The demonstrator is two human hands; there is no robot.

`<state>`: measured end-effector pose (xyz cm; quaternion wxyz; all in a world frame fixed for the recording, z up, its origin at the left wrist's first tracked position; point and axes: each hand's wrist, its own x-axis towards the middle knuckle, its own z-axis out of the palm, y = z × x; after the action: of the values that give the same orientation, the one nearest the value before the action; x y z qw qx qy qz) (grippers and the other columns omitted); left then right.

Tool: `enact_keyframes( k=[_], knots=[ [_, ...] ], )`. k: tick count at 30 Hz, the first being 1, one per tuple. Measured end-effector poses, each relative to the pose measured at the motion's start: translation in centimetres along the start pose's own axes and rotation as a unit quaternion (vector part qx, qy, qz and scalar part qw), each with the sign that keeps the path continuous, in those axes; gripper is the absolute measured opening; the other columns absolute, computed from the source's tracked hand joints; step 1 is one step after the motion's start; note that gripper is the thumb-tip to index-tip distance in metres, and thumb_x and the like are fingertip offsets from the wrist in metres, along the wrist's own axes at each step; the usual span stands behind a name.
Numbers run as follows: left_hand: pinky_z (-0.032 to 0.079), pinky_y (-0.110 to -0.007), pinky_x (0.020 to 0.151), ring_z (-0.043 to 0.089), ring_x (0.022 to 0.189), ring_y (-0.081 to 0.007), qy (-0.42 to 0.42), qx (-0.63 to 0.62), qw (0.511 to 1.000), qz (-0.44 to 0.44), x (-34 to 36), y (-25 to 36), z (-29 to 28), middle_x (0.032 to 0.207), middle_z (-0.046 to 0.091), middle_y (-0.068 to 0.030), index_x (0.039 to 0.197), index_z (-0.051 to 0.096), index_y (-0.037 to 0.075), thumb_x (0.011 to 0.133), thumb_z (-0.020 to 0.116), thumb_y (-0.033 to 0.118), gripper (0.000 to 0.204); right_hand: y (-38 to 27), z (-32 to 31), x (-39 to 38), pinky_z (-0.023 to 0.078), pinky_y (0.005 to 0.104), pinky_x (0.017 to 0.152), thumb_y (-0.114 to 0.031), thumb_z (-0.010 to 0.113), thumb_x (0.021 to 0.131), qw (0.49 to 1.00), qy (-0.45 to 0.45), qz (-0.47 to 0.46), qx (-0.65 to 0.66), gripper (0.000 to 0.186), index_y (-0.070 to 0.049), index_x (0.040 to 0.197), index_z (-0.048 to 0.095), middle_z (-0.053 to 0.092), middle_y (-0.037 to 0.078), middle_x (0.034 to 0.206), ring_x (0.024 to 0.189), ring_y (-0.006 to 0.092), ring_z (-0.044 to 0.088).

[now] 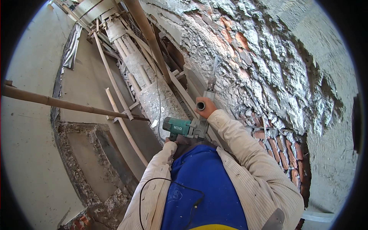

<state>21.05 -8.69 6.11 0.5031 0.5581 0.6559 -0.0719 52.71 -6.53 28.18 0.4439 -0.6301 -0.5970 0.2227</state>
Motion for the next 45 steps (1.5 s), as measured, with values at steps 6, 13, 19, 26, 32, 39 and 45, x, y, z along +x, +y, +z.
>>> enact_keyframes(
  k=[6, 13, 19, 26, 32, 39, 45],
  knots=[
    [0.048, -0.040, 0.088, 0.060, 0.107, -0.0301, -0.001, -0.034, 0.999, 0.023, -1.0, -2.3, 1.1, 0.115, 0.063, -0.0184, 0.126, 0.047, 0.001, 0.077, 0.078, 0.022, 0.062, -0.3, 0.0, -1.6, 0.045, 0.0435, 0.071, -0.009, 0.077, 0.065, 0.997, -0.054, 0.059, -0.017, 0.032, 0.001, 0.083, 0.053, 0.057, 0.025, 0.079, 0.085, 0.0477, 0.056],
    [0.046, -0.047, 0.091, 0.058, 0.111, -0.0414, 0.005, -0.048, 0.996, 0.072, -1.1, -3.7, 1.8, 0.116, 0.061, -0.0240, 0.122, 0.047, 0.000, 0.072, 0.080, 0.032, 0.067, 0.5, 0.3, -2.7, 0.044, 0.0416, 0.069, -0.009, 0.078, 0.066, 0.996, -0.069, 0.058, 0.007, 0.034, 0.001, 0.083, 0.051, 0.052, 0.022, 0.075, 0.077, 0.0435, 0.052],
    [0.046, -0.047, 0.092, 0.057, 0.113, -0.0417, 0.022, 0.017, 0.999, 0.038, -2.7, -1.1, 0.7, 0.117, 0.061, -0.0249, 0.123, 0.046, 0.000, 0.074, 0.079, 0.032, 0.067, 1.3, 0.4, -2.9, 0.043, 0.0422, 0.071, -0.012, 0.080, 0.067, 0.998, -0.040, 0.054, 0.018, 0.036, 0.000, 0.083, 0.050, 0.049, 0.019, 0.075, 0.075, 0.0386, 0.052],
    [0.046, -0.046, 0.093, 0.058, 0.114, -0.0414, -0.006, 0.053, 0.999, -0.010, -3.5, 2.8, -1.3, 0.117, 0.061, -0.0261, 0.123, 0.045, 0.000, 0.076, 0.077, 0.030, 0.063, 1.1, -0.3, -1.6, 0.044, 0.0439, 0.078, -0.016, 0.081, 0.067, 0.996, -0.047, 0.078, -0.008, 0.038, -0.001, 0.093, 0.058, 0.055, 0.019, 0.082, 0.086, 0.0399, 0.056],
    [0.046, -0.046, 0.092, 0.059, 0.110, -0.0411, 0.011, 0.016, 1.000, -0.001, -3.8, 3.4, -1.7, 0.113, 0.062, -0.0257, 0.119, 0.047, 0.001, 0.076, 0.078, 0.026, 0.058, 1.0, 0.0, -0.1, 0.041, 0.0417, 0.065, -0.010, 0.077, 0.066, 0.998, -0.060, 0.029, 0.016, 0.035, 0.000, 0.079, 0.047, 0.042, 0.019, 0.071, 0.069, 0.0410, 0.044],
    [0.046, -0.044, 0.091, 0.060, 0.109, -0.0398, -0.009, 0.004, 1.000, -0.015, -3.4, 3.2, -1.5, 0.113, 0.063, -0.0248, 0.123, 0.049, 0.000, 0.075, 0.078, 0.031, 0.064, 0.9, 0.2, 0.2, 0.042, 0.0408, 0.064, -0.009, 0.077, 0.066, 0.997, -0.064, 0.036, 0.008, 0.035, 0.001, 0.079, 0.046, 0.043, 0.018, 0.070, 0.067, 0.0388, 0.045],
    [0.047, -0.045, 0.092, 0.059, 0.110, -0.0409, 0.023, 0.024, 0.999, -0.004, -4.1, 3.4, -1.4, 0.113, 0.063, -0.0255, 0.122, 0.049, 0.000, 0.074, 0.078, 0.032, 0.064, 0.9, 0.2, 0.3, 0.043, 0.0404, 0.066, -0.011, 0.078, 0.065, 0.997, -0.067, 0.048, -0.005, 0.035, 0.002, 0.082, 0.050, 0.048, 0.017, 0.070, 0.067, 0.0337, 0.051]
  ],
)
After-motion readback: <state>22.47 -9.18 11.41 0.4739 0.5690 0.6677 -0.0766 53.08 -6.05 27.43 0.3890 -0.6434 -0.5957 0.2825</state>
